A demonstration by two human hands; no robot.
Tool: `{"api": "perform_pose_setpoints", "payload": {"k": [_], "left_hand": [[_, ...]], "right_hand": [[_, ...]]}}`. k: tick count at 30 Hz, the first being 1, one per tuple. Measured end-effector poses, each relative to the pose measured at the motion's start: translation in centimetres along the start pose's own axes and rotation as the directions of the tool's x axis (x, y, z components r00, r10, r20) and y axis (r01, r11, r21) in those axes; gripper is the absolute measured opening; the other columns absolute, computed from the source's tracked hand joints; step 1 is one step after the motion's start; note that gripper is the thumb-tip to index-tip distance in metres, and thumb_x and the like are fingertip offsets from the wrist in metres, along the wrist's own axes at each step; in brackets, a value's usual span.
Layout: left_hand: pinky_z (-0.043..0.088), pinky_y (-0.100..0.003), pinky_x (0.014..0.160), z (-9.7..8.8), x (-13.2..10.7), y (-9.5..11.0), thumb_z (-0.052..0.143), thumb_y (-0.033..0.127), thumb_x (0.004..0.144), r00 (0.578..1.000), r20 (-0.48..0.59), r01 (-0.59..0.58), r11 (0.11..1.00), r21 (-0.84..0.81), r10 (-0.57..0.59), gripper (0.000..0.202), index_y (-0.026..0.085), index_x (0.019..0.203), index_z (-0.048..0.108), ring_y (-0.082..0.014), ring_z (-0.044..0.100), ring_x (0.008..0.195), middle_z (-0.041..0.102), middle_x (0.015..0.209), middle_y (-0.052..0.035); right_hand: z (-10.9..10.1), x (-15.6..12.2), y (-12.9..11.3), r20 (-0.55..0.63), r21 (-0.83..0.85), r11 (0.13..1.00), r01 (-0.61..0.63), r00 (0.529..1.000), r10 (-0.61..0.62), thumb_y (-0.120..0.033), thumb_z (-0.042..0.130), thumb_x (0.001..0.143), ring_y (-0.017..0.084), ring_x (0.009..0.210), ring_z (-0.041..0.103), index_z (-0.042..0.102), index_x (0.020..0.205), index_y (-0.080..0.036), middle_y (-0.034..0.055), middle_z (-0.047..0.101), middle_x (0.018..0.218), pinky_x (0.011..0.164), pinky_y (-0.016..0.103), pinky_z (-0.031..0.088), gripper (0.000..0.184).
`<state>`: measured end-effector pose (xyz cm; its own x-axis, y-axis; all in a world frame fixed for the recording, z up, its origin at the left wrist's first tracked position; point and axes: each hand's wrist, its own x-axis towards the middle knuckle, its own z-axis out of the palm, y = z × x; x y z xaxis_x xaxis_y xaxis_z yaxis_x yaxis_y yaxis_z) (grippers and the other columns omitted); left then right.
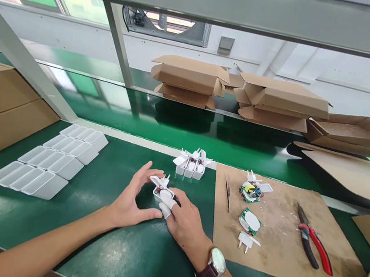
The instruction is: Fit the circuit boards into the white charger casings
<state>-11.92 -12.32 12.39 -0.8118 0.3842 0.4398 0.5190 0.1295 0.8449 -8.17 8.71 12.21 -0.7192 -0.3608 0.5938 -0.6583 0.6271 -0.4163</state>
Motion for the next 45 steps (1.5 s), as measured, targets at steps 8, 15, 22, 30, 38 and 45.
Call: {"api": "perform_pose_setpoints", "payload": {"k": [8,15,22,30,38,45], "left_hand": [[0.045,-0.064,0.116,0.2,0.0,0.5,0.094,0.043,0.073,0.998,0.043,0.045,0.998,-0.054,-0.042,0.128,0.039,0.165,0.005,-0.0392,0.053,0.142,0.049,0.154,-0.0168],[0.051,-0.062,0.111,0.7,-0.5,0.3,0.093,0.042,0.075,0.992,0.085,0.098,0.990,-0.100,-0.089,0.126,0.042,0.164,0.003,-0.0394,0.051,0.144,0.044,0.158,-0.0177],[0.052,-0.058,0.110,0.1,0.1,0.2,0.088,0.040,0.081,0.999,0.024,-0.032,0.999,-0.038,0.033,0.116,0.038,0.165,0.008,-0.0355,0.057,0.138,0.052,0.150,-0.0165],[0.063,-0.035,0.088,-0.7,0.7,-0.2,0.056,0.025,0.105,0.999,-0.001,-0.034,0.999,-0.016,0.034,0.050,0.029,0.152,0.043,-0.0182,0.070,0.104,0.069,0.124,-0.0101],[0.064,-0.035,0.087,-1.2,0.6,0.2,0.055,0.026,0.105,0.998,0.030,-0.055,0.998,-0.022,0.056,0.038,0.024,0.143,0.056,-0.0200,0.072,0.102,0.073,0.118,-0.0095],[0.064,-0.036,0.089,-1.2,0.4,0.2,0.051,0.026,0.107,0.998,0.050,-0.032,0.999,-0.030,0.033,0.039,0.024,0.145,0.052,-0.0196,0.073,0.101,0.072,0.120,-0.0108]], "right_hand": [[-0.9,0.3,-0.5,-0.126,0.101,0.994,-0.039,0.991,0.052,-0.007,0.059,0.095,0.022,0.101,0.074,0.065,0.121,-0.026,0.0108,0.070,0.119,0.083,0.033,0.066,0.032],[-0.2,-0.2,0.1,-0.007,0.044,0.999,-0.029,1.000,0.029,-0.001,0.052,0.091,0.022,0.096,0.074,0.064,0.115,-0.024,0.0122,0.070,0.117,0.074,0.032,0.066,0.036],[-1.0,0.2,-0.5,-0.086,0.079,0.996,-0.034,0.995,0.041,-0.006,0.056,0.096,0.022,0.101,0.074,0.063,0.121,-0.024,0.0121,0.070,0.117,0.080,0.033,0.066,0.031],[-0.1,-0.3,-0.3,0.008,-0.105,0.994,-0.014,1.000,0.015,-0.006,0.053,0.094,0.024,0.104,0.075,0.057,0.133,-0.024,0.0128,0.071,0.121,0.081,0.036,0.067,0.043],[-0.2,-0.3,-1.1,-0.053,-0.077,0.997,-0.015,0.999,0.011,-0.008,0.053,0.096,0.026,0.099,0.077,0.048,0.140,-0.022,0.0133,0.075,0.117,0.081,0.039,0.067,0.047],[-0.1,-0.5,-0.9,-0.056,-0.051,0.998,-0.034,0.998,0.031,-0.008,0.053,0.094,0.026,0.101,0.077,0.049,0.136,-0.021,0.0130,0.075,0.115,0.081,0.040,0.067,0.044]]}}
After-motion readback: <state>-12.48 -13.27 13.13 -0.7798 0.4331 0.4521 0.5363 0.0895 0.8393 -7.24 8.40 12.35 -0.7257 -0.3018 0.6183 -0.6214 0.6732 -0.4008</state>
